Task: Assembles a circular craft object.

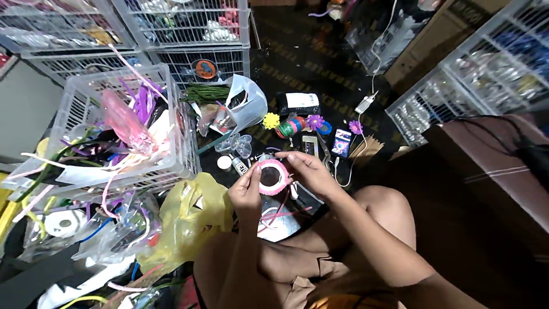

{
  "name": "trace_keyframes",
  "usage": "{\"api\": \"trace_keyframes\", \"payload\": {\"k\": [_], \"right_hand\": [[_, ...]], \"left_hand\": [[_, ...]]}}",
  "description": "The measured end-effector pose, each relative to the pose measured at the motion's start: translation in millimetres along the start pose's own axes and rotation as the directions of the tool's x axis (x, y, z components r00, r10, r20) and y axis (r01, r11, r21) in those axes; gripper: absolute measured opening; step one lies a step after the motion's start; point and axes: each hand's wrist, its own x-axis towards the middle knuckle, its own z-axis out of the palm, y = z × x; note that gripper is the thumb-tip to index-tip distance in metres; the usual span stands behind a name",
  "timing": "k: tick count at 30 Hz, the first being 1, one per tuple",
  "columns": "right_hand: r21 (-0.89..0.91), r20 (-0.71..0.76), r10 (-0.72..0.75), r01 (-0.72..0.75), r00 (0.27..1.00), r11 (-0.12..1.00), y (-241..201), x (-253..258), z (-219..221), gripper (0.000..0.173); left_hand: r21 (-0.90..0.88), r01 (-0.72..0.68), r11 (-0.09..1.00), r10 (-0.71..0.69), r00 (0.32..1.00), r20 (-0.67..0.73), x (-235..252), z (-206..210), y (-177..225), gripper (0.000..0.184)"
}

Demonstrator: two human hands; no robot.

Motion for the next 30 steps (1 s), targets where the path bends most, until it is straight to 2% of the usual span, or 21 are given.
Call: {"api": "trace_keyframes", "payload": {"k": [2, 5, 7, 10, 13, 17, 19, 20, 21, 22, 23, 24, 25, 26, 27, 28, 30], "right_hand": [[0.075, -0.007, 0.061, -0.060, 0.998, 0.995, -0.4, -0.4, 0.4, 0.037], [0.097, 0.067, 0.102, -0.108, 0.992, 0.989, -2.7, -5.5, 2.7, 0.024], [0.108, 0.091, 0.122, -0.132, 0.988, 0.985, -3.0, -7.5, 6.6, 0.025], [0.117, 0.064, 0.122, -0.129, 0.990, 0.985, -0.8, -6.7, 13.2, 0.028], [0.122, 0.021, 0.104, -0.106, 0.994, 0.987, -0.1, -5.7, 17.6, 0.021], [0.113, 0.007, 0.083, -0.083, 0.997, 0.990, 0.6, -2.0, 14.2, 0.016], [0.084, 0.027, 0.063, -0.065, 0.998, 0.994, -0.7, 1.6, 8.7, 0.016], [0.049, 0.055, 0.038, -0.041, 0.998, 0.998, -2.2, 4.6, 4.5, 0.016], [0.000, 0.087, 0.006, -0.006, 0.996, 1.000, -3.9, 7.8, 0.1, 0.017], [-0.062, 0.107, -0.030, 0.037, 0.994, 0.997, -6.1, 11.2, -3.6, 0.020], [-0.126, 0.113, -0.072, 0.086, 0.991, 0.988, -7.6, 14.7, -6.7, 0.022], [-0.172, 0.111, -0.097, 0.115, 0.989, 0.978, -8.8, 19.0, -10.6, 0.023], [-0.204, 0.106, -0.116, 0.136, 0.988, 0.969, -10.6, 23.9, -14.9, 0.024], [-0.224, 0.102, -0.127, 0.148, 0.987, 0.963, -13.2, 27.3, -18.8, 0.024], [-0.227, 0.097, -0.135, 0.154, 0.986, 0.962, -14.9, 28.8, -22.1, 0.024], [-0.213, 0.090, -0.135, 0.152, 0.987, 0.965, -16.4, 28.1, -24.4, 0.023], [-0.161, 0.073, -0.118, 0.129, 0.990, 0.979, -18.3, 23.6, -26.3, 0.022]], "left_hand": [[-0.009, -0.018, 1.000, 0.018, 0.999, -0.035, 1.7, -2.2, -2.5, 0.019], [-0.005, -0.037, 0.999, 0.037, 0.997, -0.064, 3.0, -3.3, -3.4, 0.019], [0.012, -0.075, 0.997, 0.076, 0.994, -0.075, 2.1, -2.8, -2.5, 0.019], [0.105, -0.174, 0.979, 0.185, 0.977, -0.106, -1.0, 0.2, -0.9, 0.020], [0.209, -0.262, 0.942, 0.290, 0.950, -0.116, -2.8, 2.2, -0.2, 0.021], [0.182, -0.291, 0.939, 0.313, 0.944, -0.107, -3.1, 4.4, -1.6, 0.020], [0.095, -0.164, 0.982, 0.166, 0.986, -0.017, -0.6, -0.5, 0.9, 0.023], [0.060, -0.030, 0.998, 0.026, 0.997, 0.079, 2.1, -5.7, 2.8, 0.029], [0.027, 0.145, 0.989, -0.148, 0.970, 0.193, 6.0, -12.0, 4.6, 0.041], [-0.023, 0.309, 0.951, -0.290, 0.916, 0.278, 10.5, -17.4, 7.0, 0.057], [-0.099, 0.423, 0.901, -0.371, 0.867, 0.332, 14.9, -23.1, 9.8, 0.073], [-0.193, 0.461, 0.866, -0.383, 0.861, 0.335, 20.0, -31.3, 10.7, 0.081], [-0.282, 0.427, 0.859, -0.348, 0.892, 0.290, 27.0, -42.5, 12.5, 0.077], [-0.349, 0.347, 0.871, -0.292, 0.935, 0.200, 34.3, -56.3, 15.1, 0.064], [-0.381, 0.243, 0.892, -0.241, 0.969, 0.054, 40.4, -68.9, 18.0, 0.049], [-0.380, 0.156, 0.912, -0.210, 0.972, -0.104, 45.1, -79.5, 20.7, 0.039], [-0.347, 0.080, 0.934, -0.197, 0.928, -0.315, 49.1, -93.5, 25.2, 0.032]]}}
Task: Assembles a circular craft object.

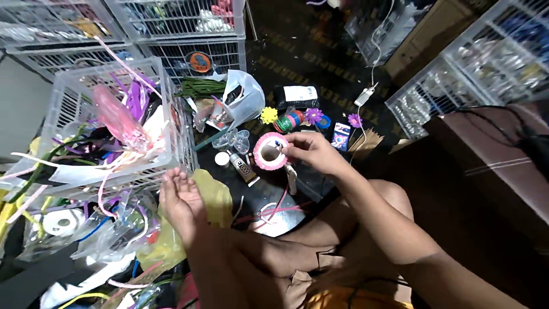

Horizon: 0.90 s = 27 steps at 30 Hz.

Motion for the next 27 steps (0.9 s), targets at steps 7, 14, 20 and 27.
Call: {"api": "trace_keyframes", "payload": {"k": [7, 14, 20, 27], "right_hand": [[0.039, -0.017, 0.024, -0.023, 1.000, 0.999, -1.2, -15.2, 3.9, 0.021], [0.064, 0.024, 0.075, -0.076, 0.997, 0.995, -5.6, -18.3, 7.6, 0.022], [0.132, -0.007, 0.125, -0.123, 0.992, 0.984, -6.9, -17.4, 10.7, 0.022], [0.355, 0.000, 0.246, -0.230, 0.969, 0.906, -9.2, -15.8, 18.7, 0.020]], "left_hand": [[0.242, -0.043, 0.969, 0.081, 0.985, -0.152, -12.2, 20.3, -12.8, 0.018], [0.230, -0.144, 0.963, 0.142, 0.990, 0.026, -21.1, 27.0, -36.3, 0.043], [0.265, 0.083, 0.961, -0.136, 0.973, 0.186, -38.0, 38.9, -34.5, 0.014], [0.148, 0.131, 0.980, -0.166, 0.952, 0.256, -47.4, 46.7, -38.7, 0.016]]}}
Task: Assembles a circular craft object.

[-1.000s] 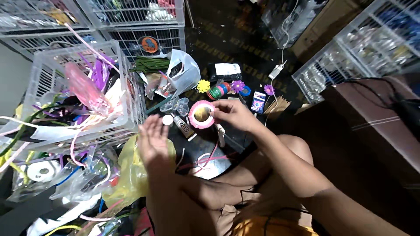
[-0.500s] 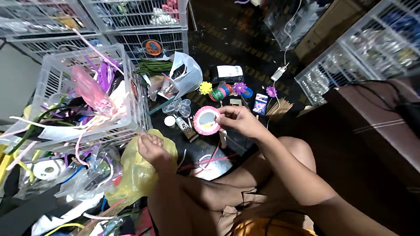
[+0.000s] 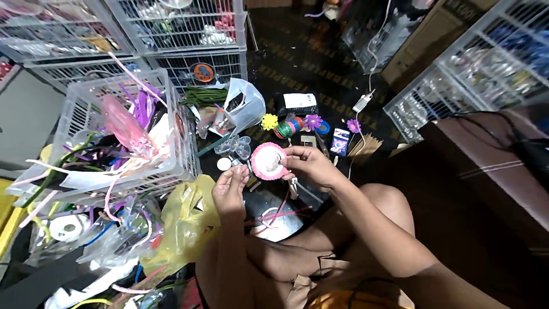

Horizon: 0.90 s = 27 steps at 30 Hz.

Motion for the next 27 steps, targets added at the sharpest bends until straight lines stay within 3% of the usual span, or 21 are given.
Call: {"api": "trace_keyframes", "payload": {"k": [3, 6, 9, 13, 16, 22, 27], "right_hand": [[0.070, -0.045, -0.002, 0.005, 0.999, 0.998, 4.3, 0.5, 5.8, 0.019], [0.137, -0.102, -0.019, 0.033, 0.995, 0.990, 6.9, -1.6, 15.8, 0.018], [0.104, -0.130, -0.061, 0.075, 0.990, 0.992, 9.2, -4.2, 25.3, 0.021], [-0.025, -0.158, -0.185, 0.183, 0.970, 0.983, 12.9, -6.4, 30.1, 0.035], [-0.167, -0.143, -0.311, 0.287, 0.940, 0.943, 13.8, -9.2, 31.2, 0.051], [-0.362, -0.133, -0.434, 0.364, 0.891, 0.858, 15.0, -12.8, 35.0, 0.048], [-0.380, -0.116, -0.444, 0.373, 0.889, 0.846, 14.7, -13.3, 38.5, 0.047]], "left_hand": [[0.031, -0.087, 0.996, 0.085, 0.995, 0.060, -0.1, -3.8, -3.6, 0.030], [0.064, -0.107, 0.992, 0.106, 0.994, 0.021, 0.6, 0.7, -8.1, 0.050], [-0.093, 0.020, 0.995, -0.004, 0.986, 0.164, -5.9, 1.6, -3.9, 0.028], [-0.199, 0.115, 0.973, -0.084, 0.984, 0.159, -9.1, 7.7, -1.4, 0.025], [-0.191, 0.103, 0.976, -0.076, 0.987, 0.142, -8.4, 6.4, -0.5, 0.026], [-0.081, -0.023, 0.996, 0.032, 0.994, 0.108, -10.0, 7.1, -0.2, 0.022], [-0.010, -0.091, 0.996, 0.091, 0.994, 0.068, -9.1, 7.3, -2.3, 0.019]]}}
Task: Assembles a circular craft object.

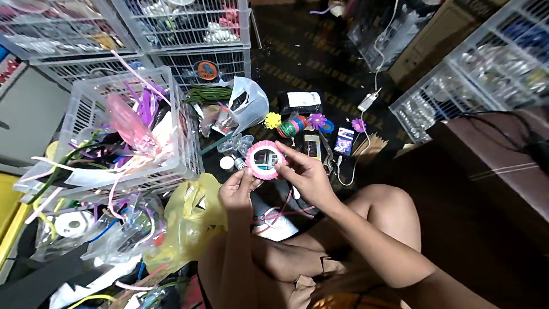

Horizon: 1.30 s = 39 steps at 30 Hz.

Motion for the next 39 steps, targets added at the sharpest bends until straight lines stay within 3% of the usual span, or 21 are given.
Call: {"api": "trace_keyframes", "payload": {"k": [13, 17, 20, 22, 25, 31, 39], "right_hand": [[0.022, 0.043, 0.026, -0.027, 0.999, 0.999, 10.5, 1.2, -6.7, 0.048], [0.125, 0.030, 0.181, -0.183, 0.983, 0.975, 19.3, 5.5, -7.9, 0.048], [0.217, 0.003, 0.265, -0.260, 0.964, 0.941, 28.9, 6.3, -2.8, 0.050], [0.243, -0.013, 0.285, -0.274, 0.958, 0.931, 32.1, 4.7, 1.7, 0.051], [0.240, -0.017, 0.282, -0.270, 0.959, 0.933, 35.3, 1.4, 8.7, 0.054], [0.211, 0.002, 0.265, -0.259, 0.964, 0.943, 40.1, -3.7, 21.5, 0.052], [0.216, 0.005, 0.254, -0.249, 0.967, 0.944, 40.6, -3.2, 27.5, 0.051]], "left_hand": [[0.020, 0.102, 0.995, -0.100, 0.994, -0.050, 0.7, 2.9, 0.7, 0.016], [0.052, 0.146, 0.988, -0.142, 0.987, -0.077, 0.9, 8.3, -0.4, 0.013], [0.097, 0.137, 0.986, -0.130, 0.988, -0.080, 0.5, 8.2, -7.6, 0.022], [0.159, 0.127, 0.979, -0.109, 0.987, -0.118, 0.4, 10.1, -11.8, 0.028], [0.246, 0.108, 0.963, -0.067, 0.983, -0.171, -0.1, 15.3, -16.8, 0.017], [0.314, 0.119, 0.942, -0.042, 0.969, -0.242, 1.4, 16.8, -23.1, 0.017], [0.431, -0.091, 0.898, 0.181, 0.968, -0.175, 0.8, 12.0, -33.0, 0.019]]}}
